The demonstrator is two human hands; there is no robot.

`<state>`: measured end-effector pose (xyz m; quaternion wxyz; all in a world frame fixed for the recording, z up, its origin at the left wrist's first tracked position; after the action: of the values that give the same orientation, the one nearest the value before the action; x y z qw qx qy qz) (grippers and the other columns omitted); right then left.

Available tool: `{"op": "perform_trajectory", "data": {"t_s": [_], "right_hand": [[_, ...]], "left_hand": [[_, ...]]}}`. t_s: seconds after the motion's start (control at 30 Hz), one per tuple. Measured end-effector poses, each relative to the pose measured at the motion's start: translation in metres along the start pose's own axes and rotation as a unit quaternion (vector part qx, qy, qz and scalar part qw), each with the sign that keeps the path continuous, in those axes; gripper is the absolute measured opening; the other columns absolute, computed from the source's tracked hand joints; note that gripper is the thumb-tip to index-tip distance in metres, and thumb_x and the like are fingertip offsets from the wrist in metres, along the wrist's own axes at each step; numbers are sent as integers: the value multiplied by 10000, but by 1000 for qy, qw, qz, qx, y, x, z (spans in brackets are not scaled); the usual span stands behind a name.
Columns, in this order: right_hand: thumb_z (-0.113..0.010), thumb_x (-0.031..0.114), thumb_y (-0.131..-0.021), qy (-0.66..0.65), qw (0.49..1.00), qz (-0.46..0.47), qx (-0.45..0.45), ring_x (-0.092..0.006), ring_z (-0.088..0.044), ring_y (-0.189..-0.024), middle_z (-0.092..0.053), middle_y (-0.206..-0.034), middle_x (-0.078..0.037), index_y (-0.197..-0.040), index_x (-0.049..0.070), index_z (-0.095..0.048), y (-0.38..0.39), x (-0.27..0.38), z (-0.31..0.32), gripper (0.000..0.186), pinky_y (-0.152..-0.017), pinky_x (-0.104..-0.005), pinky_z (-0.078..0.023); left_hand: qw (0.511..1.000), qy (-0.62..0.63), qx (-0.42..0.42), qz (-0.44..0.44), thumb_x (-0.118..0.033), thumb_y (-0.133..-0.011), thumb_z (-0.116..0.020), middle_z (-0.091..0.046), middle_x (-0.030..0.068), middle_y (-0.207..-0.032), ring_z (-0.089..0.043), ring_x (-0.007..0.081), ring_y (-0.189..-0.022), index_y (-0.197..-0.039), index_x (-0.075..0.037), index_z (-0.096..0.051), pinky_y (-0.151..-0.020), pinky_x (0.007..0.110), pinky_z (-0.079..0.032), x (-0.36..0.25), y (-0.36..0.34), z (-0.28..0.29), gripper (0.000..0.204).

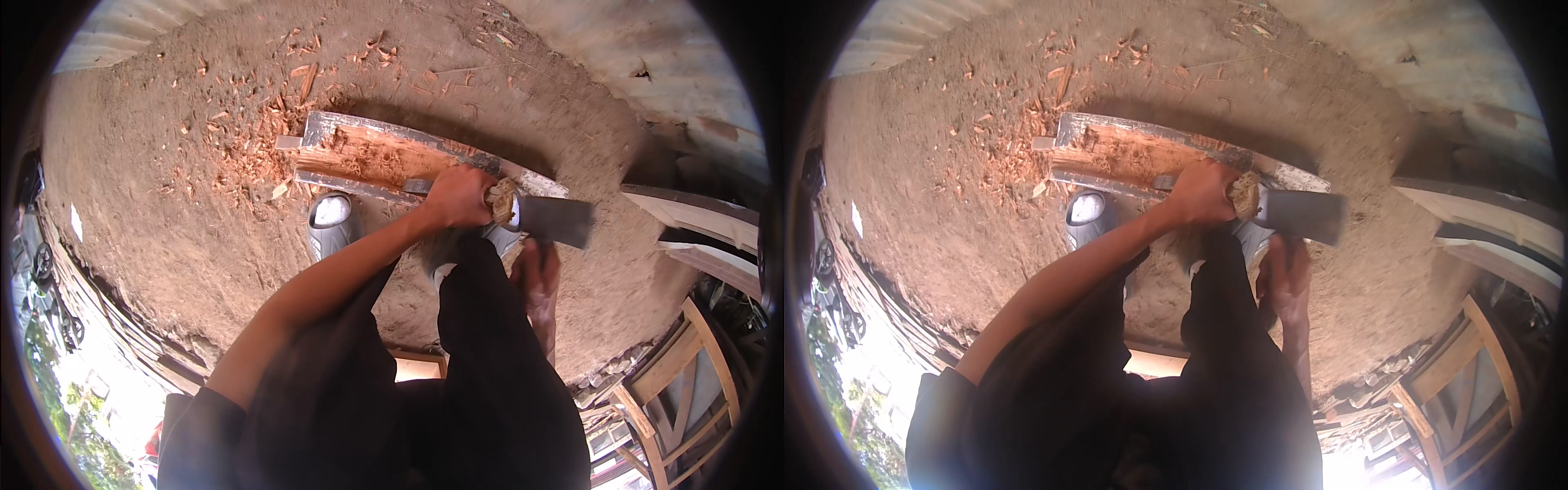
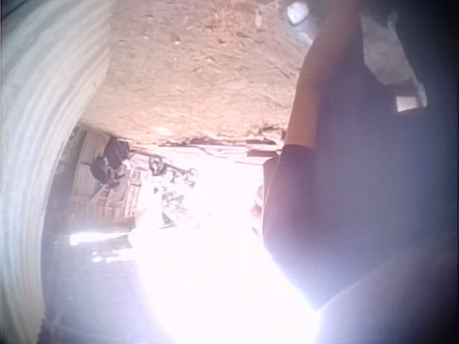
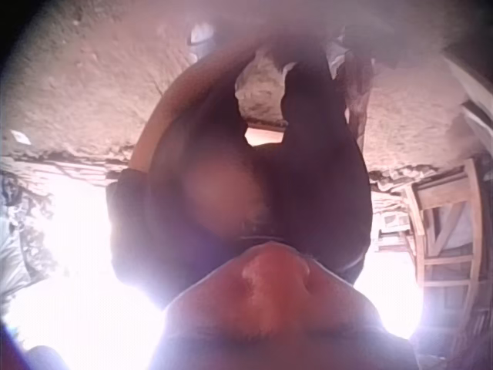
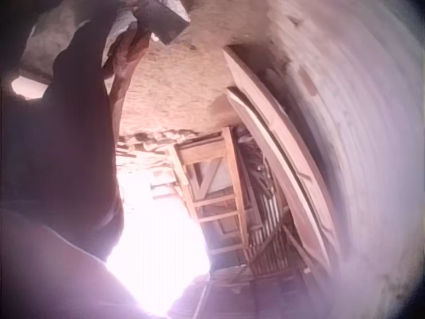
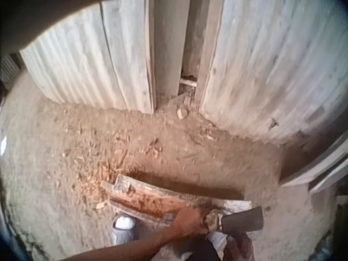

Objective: The person uses a small axe to repeatedly strike and carve a rectangular wooden block resting on a metal frame. Wood shavings accumulate around the work area as the person continues to shape the block.

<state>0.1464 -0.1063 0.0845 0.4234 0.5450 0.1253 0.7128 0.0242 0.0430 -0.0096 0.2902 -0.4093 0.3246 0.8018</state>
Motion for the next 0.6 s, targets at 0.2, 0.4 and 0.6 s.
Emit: {"op": "perform_trajectory", "data": {"t_s": [0.2,0.4,0.6], "right_hand": [[-510,364,-1047,-112,993,33,-11,-127,-473,-407,-482,-600,-33,-1120,-4,-549,-6,6,13,377,-372,-290,-389],[-540,340,-1047,8,995,93,37,-128,-484,-405,-496,-587,-31,-1094,8,-544,-5,2,6,335,-367,-283,-387],[-513,286,-1052,64,994,82,12,-122,-471,-423,-497,-612,-39,-1086,14,-550,-5,-5,-3,276,-390,-280,-391]], "left_hand": [[999,8,-32,6,-228,-642,-725,-707,199,-794,-703,399,-814,-824,-93,-738,-761,491,-574,-3,3,6,227],[1000,-13,-15,-6,-249,-657,-730,-704,200,-791,-702,402,-801,-821,-93,-737,-757,492,-574,3,3,7,227],[1000,8,-25,-14,-258,-657,-726,-703,203,-790,-701,404,-800,-832,-99,-740,-755,494,-572,0,2,4,237]]}}
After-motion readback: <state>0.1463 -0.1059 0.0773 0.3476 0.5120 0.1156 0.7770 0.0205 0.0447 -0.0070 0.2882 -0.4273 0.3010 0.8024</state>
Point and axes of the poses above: each hand's wrist, its own y-axis away from the middle knuckle, its own z-axis out of the back of the hand, x = y × z, the point moved 4 cm from there along -y, towards the middle knuckle
